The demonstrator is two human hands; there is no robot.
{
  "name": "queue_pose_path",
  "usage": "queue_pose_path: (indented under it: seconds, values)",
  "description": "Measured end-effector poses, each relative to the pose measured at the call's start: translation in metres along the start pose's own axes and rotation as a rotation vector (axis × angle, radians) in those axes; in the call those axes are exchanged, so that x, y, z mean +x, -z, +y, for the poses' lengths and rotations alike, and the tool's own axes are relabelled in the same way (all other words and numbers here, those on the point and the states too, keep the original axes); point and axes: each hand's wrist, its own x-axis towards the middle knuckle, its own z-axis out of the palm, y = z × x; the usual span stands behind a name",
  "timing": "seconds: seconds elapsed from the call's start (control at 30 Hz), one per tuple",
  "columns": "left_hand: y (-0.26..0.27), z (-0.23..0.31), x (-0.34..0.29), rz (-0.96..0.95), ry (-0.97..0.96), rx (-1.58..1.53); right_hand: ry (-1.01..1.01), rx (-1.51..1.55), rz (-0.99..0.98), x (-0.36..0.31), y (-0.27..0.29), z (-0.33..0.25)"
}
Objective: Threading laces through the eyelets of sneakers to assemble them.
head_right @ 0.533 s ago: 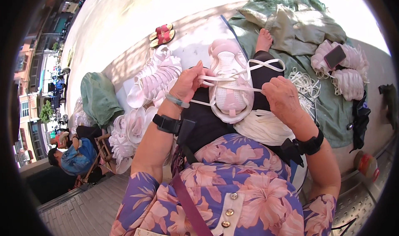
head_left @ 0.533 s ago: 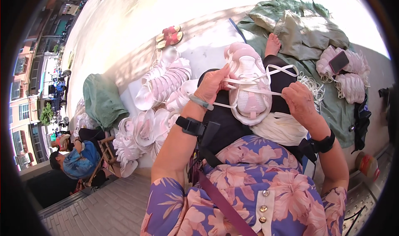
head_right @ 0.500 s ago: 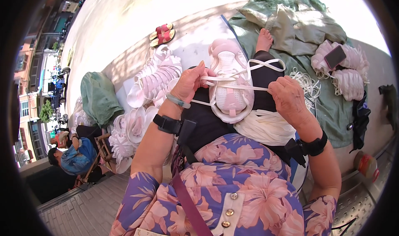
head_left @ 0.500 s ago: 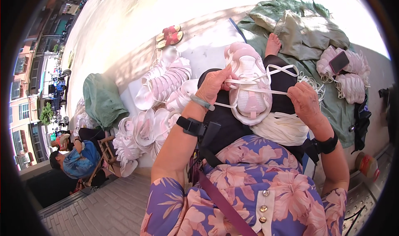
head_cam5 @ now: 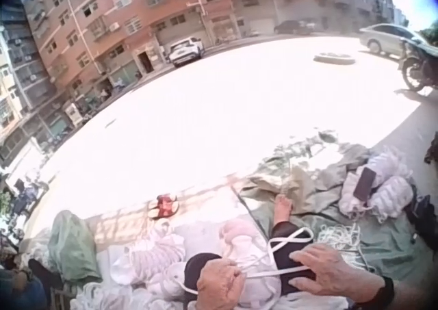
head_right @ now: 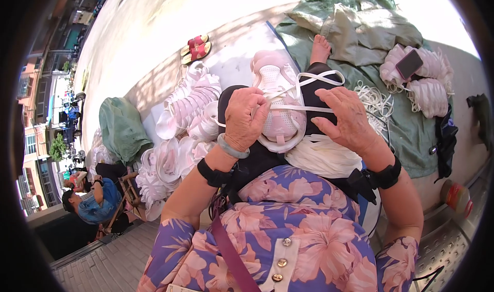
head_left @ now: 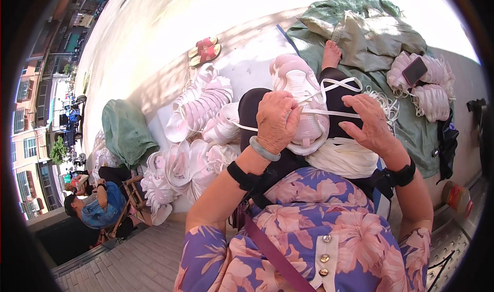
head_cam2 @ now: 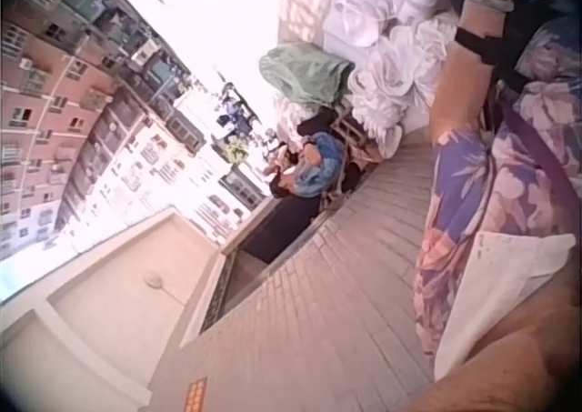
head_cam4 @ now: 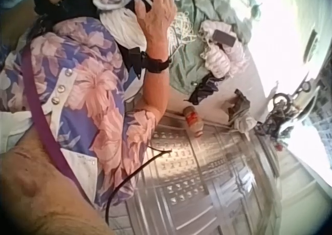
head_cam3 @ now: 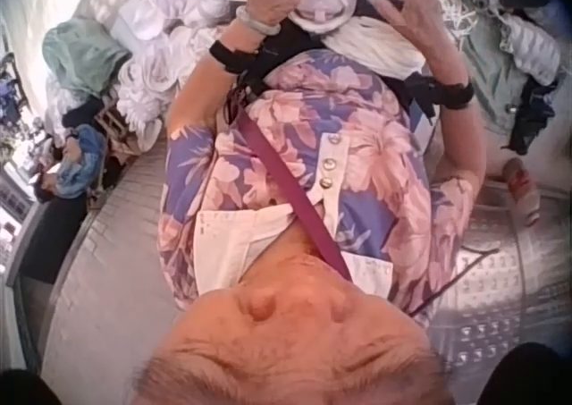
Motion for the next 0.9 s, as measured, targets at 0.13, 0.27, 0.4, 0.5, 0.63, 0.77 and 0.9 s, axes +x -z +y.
queue_pose_path:
  seconds: [0.13,0.27,0.4,0.5,0.63,0.77,0.9]
  values:
    - [-0.009,0.020,-0.006,-0.096,-0.137,0.141,0.034,-0.084,-0.032,0.017,-0.034,-0.015]
    - [-0.018,0.020,-0.011,-0.098,-0.139,0.203,-0.085,-0.073,-0.068,0.016,-0.054,-0.016]
    - [-0.027,0.011,-0.015,-0.036,-0.072,0.245,-0.083,-0.066,0.022,0.009,-0.066,-0.017]
    - [-0.030,0.012,-0.014,-0.035,-0.064,0.253,-0.119,-0.079,0.036,0.008,-0.067,-0.019]
    - [-0.033,0.007,-0.015,-0.016,-0.056,0.227,-0.199,-0.111,-0.044,0.011,-0.064,-0.027]
    - [-0.032,0.004,-0.014,-0.002,-0.074,0.180,-0.211,-0.114,-0.084,0.011,-0.064,-0.023]
    - [-0.026,0.004,-0.010,0.037,-0.066,0.089,-0.222,0.007,-0.013,0.015,-0.051,-0.025]
